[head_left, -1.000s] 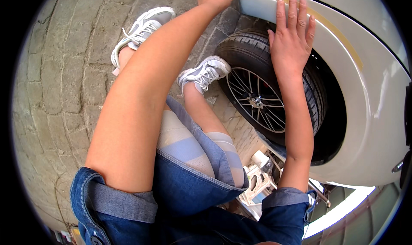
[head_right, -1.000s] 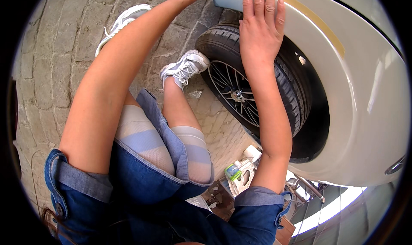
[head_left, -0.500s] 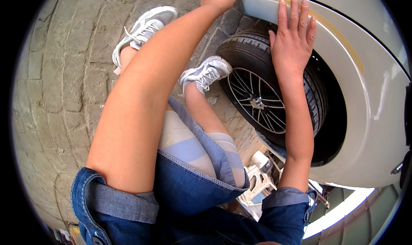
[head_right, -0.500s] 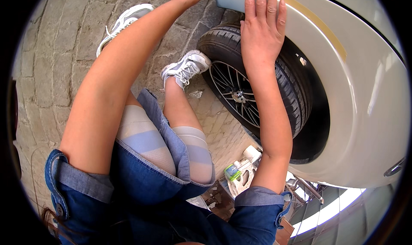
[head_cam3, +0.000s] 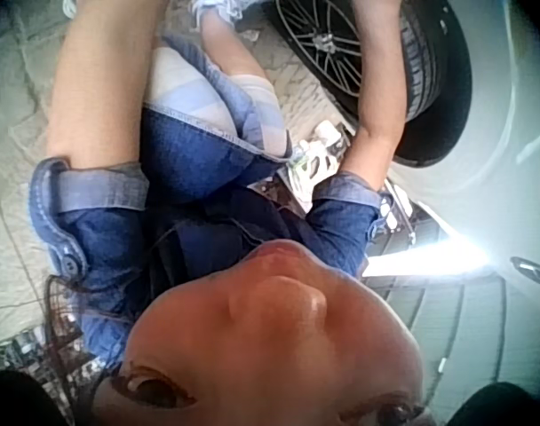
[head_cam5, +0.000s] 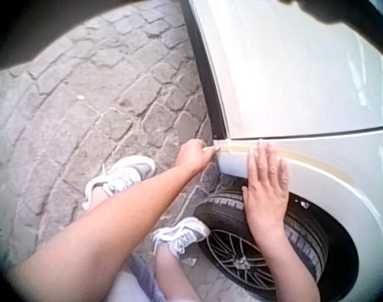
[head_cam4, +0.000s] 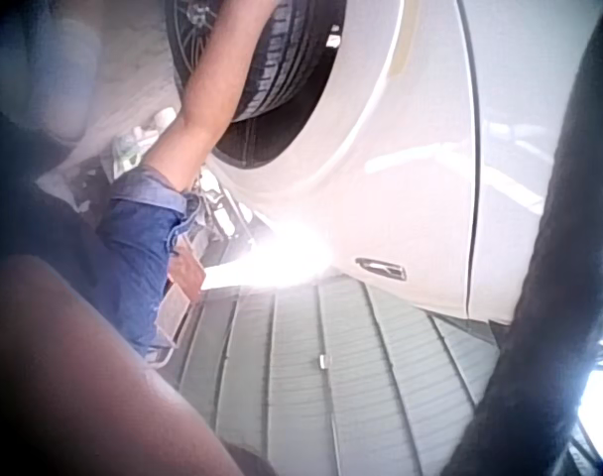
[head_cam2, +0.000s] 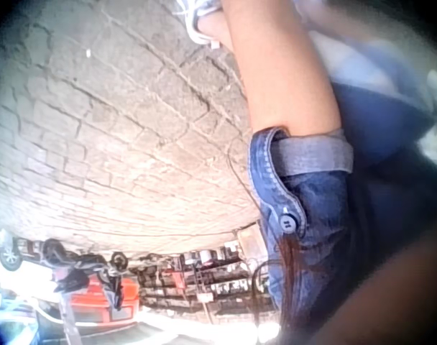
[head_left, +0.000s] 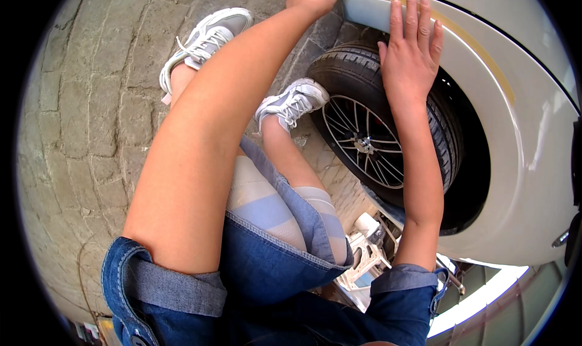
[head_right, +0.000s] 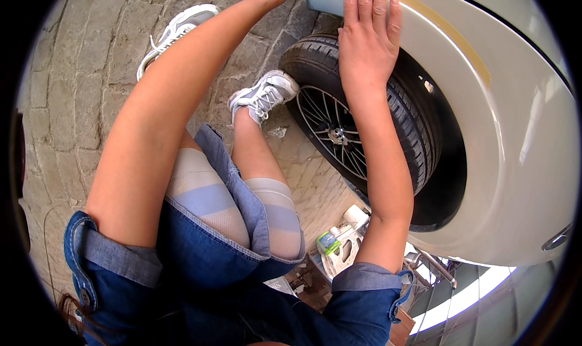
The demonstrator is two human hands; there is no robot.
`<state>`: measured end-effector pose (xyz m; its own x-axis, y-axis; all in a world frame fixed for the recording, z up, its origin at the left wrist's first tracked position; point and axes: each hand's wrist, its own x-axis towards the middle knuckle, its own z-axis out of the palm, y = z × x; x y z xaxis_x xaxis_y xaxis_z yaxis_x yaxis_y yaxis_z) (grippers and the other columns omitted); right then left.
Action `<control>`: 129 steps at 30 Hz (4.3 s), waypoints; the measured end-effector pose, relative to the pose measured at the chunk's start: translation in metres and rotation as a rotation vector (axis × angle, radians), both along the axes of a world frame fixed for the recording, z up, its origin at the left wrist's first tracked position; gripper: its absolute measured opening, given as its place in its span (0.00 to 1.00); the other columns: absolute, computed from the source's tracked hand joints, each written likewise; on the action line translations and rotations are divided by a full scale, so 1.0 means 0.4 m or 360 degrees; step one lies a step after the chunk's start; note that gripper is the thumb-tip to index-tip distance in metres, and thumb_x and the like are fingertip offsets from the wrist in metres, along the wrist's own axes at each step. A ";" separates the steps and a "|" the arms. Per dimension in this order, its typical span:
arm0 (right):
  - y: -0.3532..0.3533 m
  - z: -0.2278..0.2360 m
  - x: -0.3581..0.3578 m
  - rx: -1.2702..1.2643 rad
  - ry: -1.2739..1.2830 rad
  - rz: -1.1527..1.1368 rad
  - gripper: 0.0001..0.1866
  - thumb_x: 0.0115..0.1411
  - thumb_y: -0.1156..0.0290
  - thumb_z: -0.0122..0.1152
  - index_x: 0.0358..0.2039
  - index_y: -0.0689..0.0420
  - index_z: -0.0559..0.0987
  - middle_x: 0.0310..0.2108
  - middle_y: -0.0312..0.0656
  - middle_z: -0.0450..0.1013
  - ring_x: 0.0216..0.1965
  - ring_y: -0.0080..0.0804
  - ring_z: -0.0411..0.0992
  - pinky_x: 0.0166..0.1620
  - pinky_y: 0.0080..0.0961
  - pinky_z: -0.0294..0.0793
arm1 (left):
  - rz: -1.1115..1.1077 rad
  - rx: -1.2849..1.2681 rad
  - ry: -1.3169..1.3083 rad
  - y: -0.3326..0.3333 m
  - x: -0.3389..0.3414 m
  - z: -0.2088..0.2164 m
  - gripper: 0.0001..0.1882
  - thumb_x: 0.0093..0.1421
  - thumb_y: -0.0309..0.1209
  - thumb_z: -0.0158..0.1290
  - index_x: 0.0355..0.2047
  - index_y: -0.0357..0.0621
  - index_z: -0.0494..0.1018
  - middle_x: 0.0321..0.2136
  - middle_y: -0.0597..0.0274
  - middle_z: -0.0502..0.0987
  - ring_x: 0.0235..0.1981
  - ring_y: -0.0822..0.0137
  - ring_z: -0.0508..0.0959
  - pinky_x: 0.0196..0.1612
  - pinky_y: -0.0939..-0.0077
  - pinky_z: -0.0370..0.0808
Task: The person sits on the ground next to a white car and applies masking tape along the edge of the front fender above the wheel. They smooth the tape down, tear off pieces, and continue applying it along the curve of the wheel arch.
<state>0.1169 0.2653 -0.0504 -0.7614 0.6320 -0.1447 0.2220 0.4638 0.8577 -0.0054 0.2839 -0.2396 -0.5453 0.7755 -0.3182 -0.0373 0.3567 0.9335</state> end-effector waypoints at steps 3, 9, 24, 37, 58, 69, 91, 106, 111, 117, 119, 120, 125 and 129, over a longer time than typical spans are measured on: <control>0.000 -0.009 -0.005 -0.0003 -0.0014 -0.0011 0.45 0.57 0.52 0.65 0.72 0.42 0.57 0.75 0.32 0.47 0.76 0.30 0.40 0.75 0.37 0.28 | -0.0001 0.0009 -0.0045 -0.007 0.001 0.011 0.26 0.55 0.52 0.59 0.26 0.35 0.82 0.29 0.37 0.80 0.35 0.43 0.82 0.42 0.51 0.77; 0.001 -0.011 -0.006 -0.0022 -0.0004 -0.0007 0.44 0.57 0.52 0.66 0.72 0.43 0.57 0.75 0.32 0.47 0.76 0.31 0.40 0.75 0.37 0.29 | -0.0003 -0.0033 -0.0027 -0.010 0.001 0.011 0.25 0.55 0.52 0.59 0.28 0.36 0.82 0.29 0.39 0.81 0.36 0.44 0.82 0.42 0.52 0.77; 0.002 -0.026 -0.012 -0.0093 0.0020 0.0001 0.46 0.56 0.53 0.66 0.72 0.44 0.56 0.75 0.32 0.46 0.76 0.30 0.40 0.75 0.37 0.31 | -0.0010 -0.0071 -0.0106 -0.002 0.010 0.006 0.26 0.56 0.53 0.59 0.28 0.37 0.82 0.30 0.38 0.81 0.37 0.43 0.82 0.43 0.51 0.77; 0.006 -0.050 -0.016 -0.0109 -0.0029 0.0014 0.46 0.56 0.53 0.66 0.72 0.46 0.57 0.75 0.33 0.46 0.76 0.30 0.40 0.75 0.37 0.32 | 0.0010 -0.0054 -0.0165 -0.014 0.009 0.017 0.25 0.56 0.51 0.60 0.29 0.35 0.81 0.31 0.36 0.80 0.38 0.42 0.82 0.44 0.51 0.77; 0.005 -0.074 -0.034 -0.0108 -0.0107 0.0051 0.45 0.55 0.54 0.67 0.70 0.48 0.59 0.74 0.36 0.48 0.75 0.31 0.42 0.74 0.37 0.35 | 0.0011 -0.0076 -0.0239 -0.022 0.005 0.023 0.27 0.56 0.53 0.59 0.29 0.36 0.81 0.33 0.37 0.81 0.39 0.42 0.82 0.45 0.51 0.76; 0.009 -0.088 -0.036 -0.0131 -0.0112 0.0089 0.45 0.54 0.55 0.68 0.69 0.50 0.60 0.74 0.37 0.48 0.75 0.31 0.43 0.75 0.37 0.37 | 0.0063 -0.0025 -0.0178 -0.030 0.007 0.013 0.27 0.56 0.53 0.60 0.27 0.36 0.81 0.31 0.37 0.80 0.37 0.42 0.82 0.43 0.51 0.76; 0.018 -0.117 -0.035 -0.0436 0.0216 0.0177 0.41 0.54 0.57 0.68 0.67 0.55 0.64 0.72 0.41 0.53 0.73 0.35 0.48 0.73 0.38 0.44 | 0.0107 0.0123 -0.0051 -0.053 0.003 0.009 0.25 0.54 0.50 0.57 0.27 0.35 0.81 0.28 0.38 0.80 0.34 0.43 0.82 0.41 0.51 0.77; -0.157 -0.339 0.049 -0.1850 0.2650 -0.1122 0.16 0.60 0.69 0.66 0.44 0.66 0.80 0.47 0.49 0.79 0.49 0.35 0.76 0.54 0.31 0.73 | 0.0377 0.0332 0.0167 -0.044 0.032 0.040 0.20 0.59 0.41 0.48 0.32 0.32 0.76 0.33 0.33 0.79 0.40 0.36 0.79 0.45 0.47 0.74; -0.144 -0.339 0.054 -0.1867 0.2902 -0.1006 0.16 0.63 0.73 0.63 0.49 0.67 0.77 0.48 0.47 0.77 0.49 0.30 0.76 0.53 0.27 0.73 | 0.0045 0.0330 -0.0020 -0.086 0.017 0.120 0.19 0.58 0.39 0.49 0.29 0.31 0.77 0.31 0.34 0.79 0.38 0.38 0.80 0.45 0.50 0.75; -0.118 -0.340 -0.026 -0.2112 0.3195 -0.0856 0.14 0.64 0.76 0.60 0.49 0.67 0.75 0.46 0.44 0.77 0.46 0.26 0.75 0.49 0.23 0.74 | -0.0025 0.0332 -0.0431 -0.092 0.004 0.131 0.21 0.58 0.41 0.50 0.27 0.31 0.78 0.24 0.38 0.79 0.30 0.46 0.82 0.39 0.56 0.77; -0.104 -0.355 -0.037 -0.2086 0.3170 -0.0805 0.12 0.63 0.76 0.61 0.47 0.67 0.77 0.43 0.42 0.78 0.43 0.24 0.75 0.46 0.21 0.74 | 0.0011 0.0335 -0.0429 -0.089 0.001 0.132 0.21 0.58 0.41 0.50 0.27 0.31 0.78 0.23 0.39 0.79 0.29 0.47 0.83 0.38 0.56 0.77; -0.096 -0.364 -0.041 -0.2025 0.3138 -0.0763 0.12 0.63 0.76 0.61 0.45 0.66 0.77 0.41 0.41 0.78 0.41 0.23 0.75 0.45 0.21 0.74 | 0.0036 0.0348 -0.0421 -0.087 -0.003 0.132 0.21 0.58 0.41 0.50 0.26 0.31 0.78 0.23 0.39 0.79 0.29 0.47 0.83 0.38 0.56 0.77; -0.095 -0.362 -0.063 -0.1885 0.3072 -0.0676 0.08 0.61 0.76 0.63 0.40 0.65 0.79 0.32 0.36 0.79 0.34 0.18 0.73 0.38 0.18 0.71 | 0.0036 0.0331 -0.0353 -0.087 -0.019 0.128 0.21 0.57 0.42 0.51 0.26 0.33 0.79 0.23 0.39 0.79 0.30 0.47 0.83 0.38 0.56 0.77; -0.107 -0.357 -0.058 -0.1907 0.3106 -0.0691 0.06 0.62 0.76 0.62 0.37 0.65 0.79 0.31 0.34 0.78 0.31 0.16 0.70 0.36 0.16 0.68 | -0.0008 0.0293 -0.0173 -0.090 -0.018 0.113 0.21 0.57 0.43 0.51 0.27 0.34 0.80 0.24 0.39 0.79 0.31 0.45 0.82 0.39 0.55 0.77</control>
